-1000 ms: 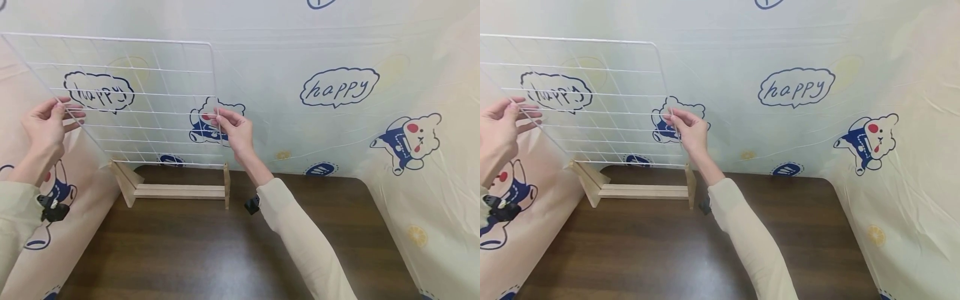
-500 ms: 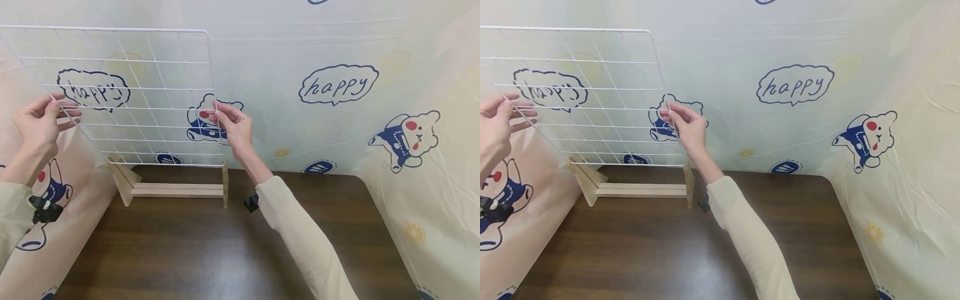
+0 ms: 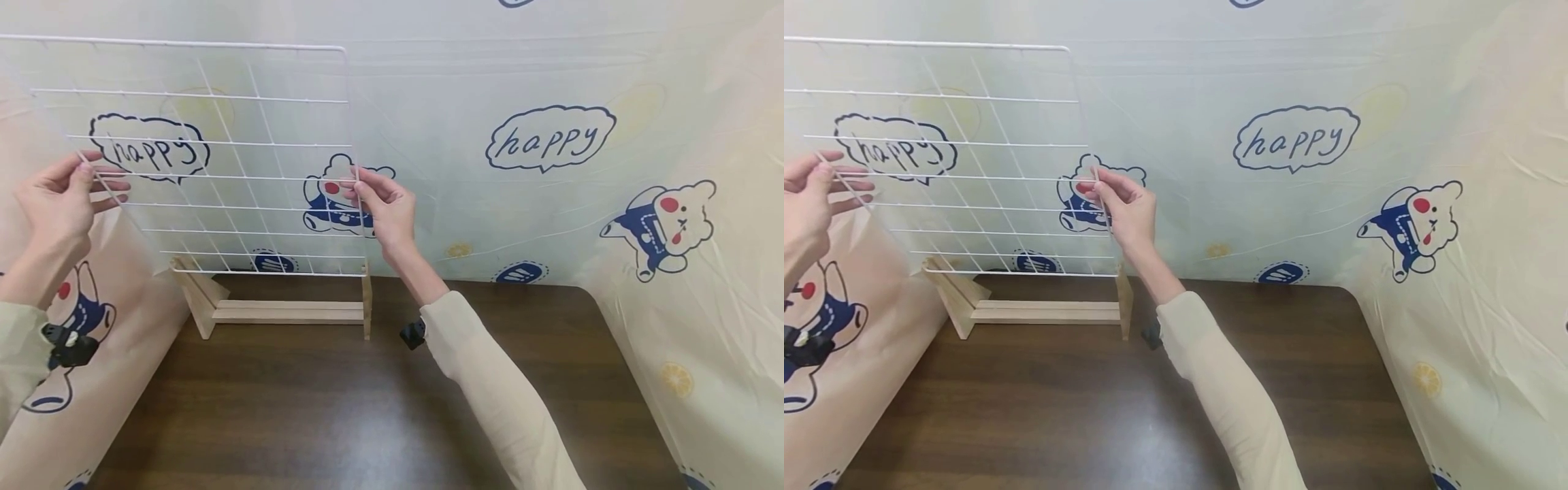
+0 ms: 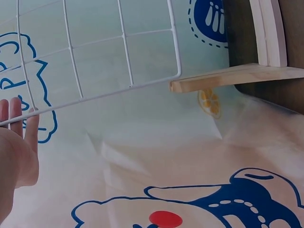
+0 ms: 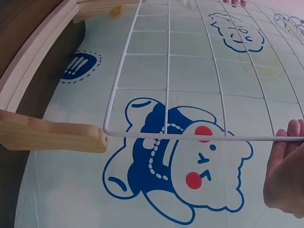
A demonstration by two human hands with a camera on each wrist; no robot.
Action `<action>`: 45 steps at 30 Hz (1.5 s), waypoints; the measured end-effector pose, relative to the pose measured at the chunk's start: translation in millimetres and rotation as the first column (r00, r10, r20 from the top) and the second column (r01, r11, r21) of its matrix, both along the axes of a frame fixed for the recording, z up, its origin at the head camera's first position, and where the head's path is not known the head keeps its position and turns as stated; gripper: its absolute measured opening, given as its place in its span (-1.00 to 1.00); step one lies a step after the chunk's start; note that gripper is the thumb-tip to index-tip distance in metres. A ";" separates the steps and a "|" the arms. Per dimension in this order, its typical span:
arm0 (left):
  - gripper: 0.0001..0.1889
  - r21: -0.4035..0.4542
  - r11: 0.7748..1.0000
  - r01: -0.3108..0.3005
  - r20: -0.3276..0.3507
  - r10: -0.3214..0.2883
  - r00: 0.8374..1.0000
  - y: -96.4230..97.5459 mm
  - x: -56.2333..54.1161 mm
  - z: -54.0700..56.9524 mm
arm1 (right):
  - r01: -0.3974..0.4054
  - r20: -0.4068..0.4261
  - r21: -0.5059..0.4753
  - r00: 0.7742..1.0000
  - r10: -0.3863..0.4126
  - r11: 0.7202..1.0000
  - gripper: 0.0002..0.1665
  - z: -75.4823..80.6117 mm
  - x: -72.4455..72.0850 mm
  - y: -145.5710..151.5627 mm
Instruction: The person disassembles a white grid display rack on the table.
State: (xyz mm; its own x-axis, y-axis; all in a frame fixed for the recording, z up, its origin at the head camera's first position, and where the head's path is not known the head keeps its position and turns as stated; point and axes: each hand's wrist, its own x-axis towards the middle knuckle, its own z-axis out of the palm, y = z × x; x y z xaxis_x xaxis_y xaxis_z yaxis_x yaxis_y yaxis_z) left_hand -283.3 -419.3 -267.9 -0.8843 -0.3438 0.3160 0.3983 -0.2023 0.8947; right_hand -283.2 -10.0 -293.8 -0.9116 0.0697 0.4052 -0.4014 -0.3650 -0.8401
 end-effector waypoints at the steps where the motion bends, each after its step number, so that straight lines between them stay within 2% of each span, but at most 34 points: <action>1: -0.74 -0.002 1.000 0.004 -0.001 -0.004 1.000 0.3 0.4 0.3 | 0.003 -0.001 -0.001 1.000 -0.003 1.000 -0.73 0.3 0.8 0.4; 12: -0.75 -0.035 0.997 0.063 0.005 -0.063 0.998 7.8 9.4 -2.1 | 0.045 0.009 0.003 0.999 -0.045 0.999 -0.74 -10.3 6.8 7.1; 17: -0.76 -0.062 0.995 0.082 0.005 -0.082 0.997 12.8 13.4 -6.9 | 0.049 0.046 -0.014 0.998 -0.048 0.999 -0.72 -15.1 9.0 13.1; 24: -0.74 -0.044 0.993 0.107 -0.004 -0.107 0.994 17.4 17.3 -14.0 | 0.047 0.078 -0.024 0.996 -0.045 0.999 -0.70 -24.5 8.9 20.0; 30: -0.73 -0.038 0.985 0.167 0.047 -0.165 0.985 23.9 23.0 -17.2 | 0.058 0.076 0.002 0.995 -0.058 0.998 -0.70 -30.7 11.3 29.6; 35: -0.73 -0.047 0.978 0.201 0.059 -0.198 0.978 28.4 25.4 -21.2 | 0.062 0.050 0.042 0.997 -0.064 0.997 -0.71 -34.5 11.6 35.7; 41: -0.72 -0.049 0.974 0.221 0.043 -0.219 0.975 32.4 26.8 -27.6 | 0.075 0.027 0.143 0.996 -0.080 0.987 -0.68 -39.7 15.4 43.2; 45: -0.71 -0.053 0.969 0.242 0.026 -0.241 0.970 36.1 27.8 -30.9 | 0.095 0.038 0.177 0.994 -0.103 0.980 -0.67 -41.4 16.6 48.2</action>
